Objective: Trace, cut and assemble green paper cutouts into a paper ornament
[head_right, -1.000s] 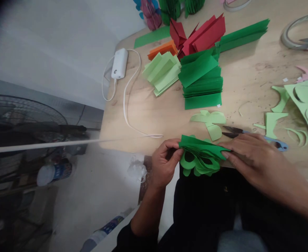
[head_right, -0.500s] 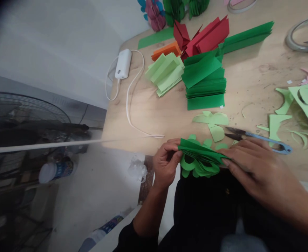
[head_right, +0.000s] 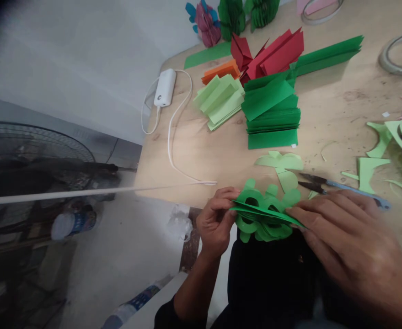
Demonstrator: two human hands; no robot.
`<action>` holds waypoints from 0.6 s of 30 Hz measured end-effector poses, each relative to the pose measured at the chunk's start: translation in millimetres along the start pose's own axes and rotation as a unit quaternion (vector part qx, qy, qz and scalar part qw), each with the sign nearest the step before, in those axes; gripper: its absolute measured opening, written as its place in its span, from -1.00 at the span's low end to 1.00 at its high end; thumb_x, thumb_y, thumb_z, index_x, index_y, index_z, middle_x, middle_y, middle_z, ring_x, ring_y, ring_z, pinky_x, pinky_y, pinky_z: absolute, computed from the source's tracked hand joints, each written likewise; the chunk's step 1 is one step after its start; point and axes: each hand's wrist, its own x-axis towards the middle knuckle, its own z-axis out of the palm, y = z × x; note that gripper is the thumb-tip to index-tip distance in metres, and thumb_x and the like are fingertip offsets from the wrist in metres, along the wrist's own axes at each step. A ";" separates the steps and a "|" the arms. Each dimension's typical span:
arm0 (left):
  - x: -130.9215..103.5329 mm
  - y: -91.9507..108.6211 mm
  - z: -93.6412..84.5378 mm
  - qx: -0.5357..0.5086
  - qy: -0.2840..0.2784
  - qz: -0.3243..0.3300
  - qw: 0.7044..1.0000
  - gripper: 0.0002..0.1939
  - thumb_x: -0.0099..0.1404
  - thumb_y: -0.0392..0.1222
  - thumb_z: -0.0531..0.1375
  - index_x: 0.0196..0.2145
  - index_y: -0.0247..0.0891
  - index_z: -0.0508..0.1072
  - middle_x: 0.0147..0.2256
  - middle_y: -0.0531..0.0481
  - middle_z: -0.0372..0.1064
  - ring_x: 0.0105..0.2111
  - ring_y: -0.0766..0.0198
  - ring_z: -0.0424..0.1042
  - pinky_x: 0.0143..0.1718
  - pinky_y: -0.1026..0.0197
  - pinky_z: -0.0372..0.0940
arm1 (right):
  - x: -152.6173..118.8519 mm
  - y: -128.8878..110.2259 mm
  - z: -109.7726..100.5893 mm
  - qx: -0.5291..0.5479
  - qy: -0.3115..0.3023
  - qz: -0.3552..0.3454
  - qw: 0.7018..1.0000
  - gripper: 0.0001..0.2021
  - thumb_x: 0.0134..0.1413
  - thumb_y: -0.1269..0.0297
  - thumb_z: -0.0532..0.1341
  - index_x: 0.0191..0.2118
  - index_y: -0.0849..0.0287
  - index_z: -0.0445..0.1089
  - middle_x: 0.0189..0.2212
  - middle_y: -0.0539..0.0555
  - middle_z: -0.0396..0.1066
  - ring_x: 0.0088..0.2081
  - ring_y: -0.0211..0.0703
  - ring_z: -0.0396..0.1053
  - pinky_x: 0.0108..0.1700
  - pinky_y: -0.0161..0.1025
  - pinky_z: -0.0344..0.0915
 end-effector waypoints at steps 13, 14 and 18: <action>-2.2 5.0 -3.0 0.057 -0.005 0.056 0.997 -0.90 0.24 -0.37 0.18 -0.29 -0.24 0.40 -0.21 -0.05 0.49 -0.11 0.16 0.42 -0.04 -0.05 0.31 | 0.7 -18.5 0.0 0.061 -0.030 0.126 0.990 -0.65 0.04 0.31 0.08 -0.01 -0.06 0.32 -0.05 -0.02 0.41 0.02 -0.05 0.31 0.05 -0.05 0.19; -2.2 5.5 -3.2 0.059 -0.006 0.058 0.997 -0.90 0.23 -0.38 0.18 -0.28 -0.24 0.40 -0.21 -0.06 0.50 -0.11 0.16 0.42 -0.04 -0.05 0.31 | 1.8 -18.6 -0.9 0.058 -0.028 0.125 0.990 -0.65 0.04 0.30 0.09 -0.02 -0.06 0.33 -0.09 -0.03 0.44 -0.02 -0.06 0.33 0.02 -0.06 0.21; -2.1 7.4 -3.9 0.070 -0.006 0.064 0.995 -0.88 0.23 -0.38 0.18 -0.27 -0.23 0.40 -0.20 -0.06 0.50 -0.10 0.15 0.42 -0.06 -0.06 0.32 | 1.1 -17.6 -3.6 0.060 -0.020 0.140 0.988 -0.62 0.04 0.27 0.10 0.01 -0.12 0.32 -0.19 -0.06 0.47 -0.11 -0.06 0.38 -0.07 -0.05 0.25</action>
